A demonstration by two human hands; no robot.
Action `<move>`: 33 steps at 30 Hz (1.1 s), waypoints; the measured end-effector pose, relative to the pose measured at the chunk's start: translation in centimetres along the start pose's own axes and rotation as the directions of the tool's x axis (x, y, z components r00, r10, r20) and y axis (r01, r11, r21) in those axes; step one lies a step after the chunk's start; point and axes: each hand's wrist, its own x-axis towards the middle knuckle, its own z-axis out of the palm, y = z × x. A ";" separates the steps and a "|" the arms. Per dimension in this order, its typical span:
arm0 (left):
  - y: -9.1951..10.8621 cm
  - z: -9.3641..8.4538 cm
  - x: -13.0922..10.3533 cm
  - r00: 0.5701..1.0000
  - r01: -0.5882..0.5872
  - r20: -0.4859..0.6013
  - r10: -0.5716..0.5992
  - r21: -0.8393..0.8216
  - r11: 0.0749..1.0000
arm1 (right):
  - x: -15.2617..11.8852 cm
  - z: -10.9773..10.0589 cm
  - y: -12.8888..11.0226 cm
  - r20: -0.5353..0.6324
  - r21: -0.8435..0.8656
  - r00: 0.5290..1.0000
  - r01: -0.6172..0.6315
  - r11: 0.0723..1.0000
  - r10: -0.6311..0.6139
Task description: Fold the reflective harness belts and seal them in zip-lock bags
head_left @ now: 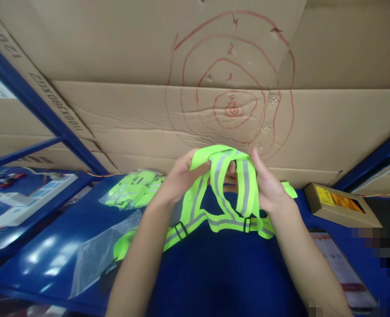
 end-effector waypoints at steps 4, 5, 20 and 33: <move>-0.2 0.8 0.2 0.963 -0.178 -0.153 0.223 0.260 0.949 | 0.7 0.9 1.9 -0.134 -0.279 0.982 0.093 0.956 -0.134; -0.1 0.8 0.1 0.950 -0.215 -0.161 0.269 0.289 0.933 | 0.9 1.1 2.3 -0.150 -0.360 0.971 0.124 0.925 -0.188; -0.9 -3.8 0.3 0.940 0.039 0.330 -0.087 0.149 0.988 | 0.8 -1.8 0.4 -0.232 -0.496 0.963 0.004 0.868 -0.137; -2.1 -2.8 1.0 0.957 0.055 0.288 0.038 -0.310 0.949 | 0.8 -2.9 0.0 -0.144 -0.252 0.986 0.047 0.966 -0.086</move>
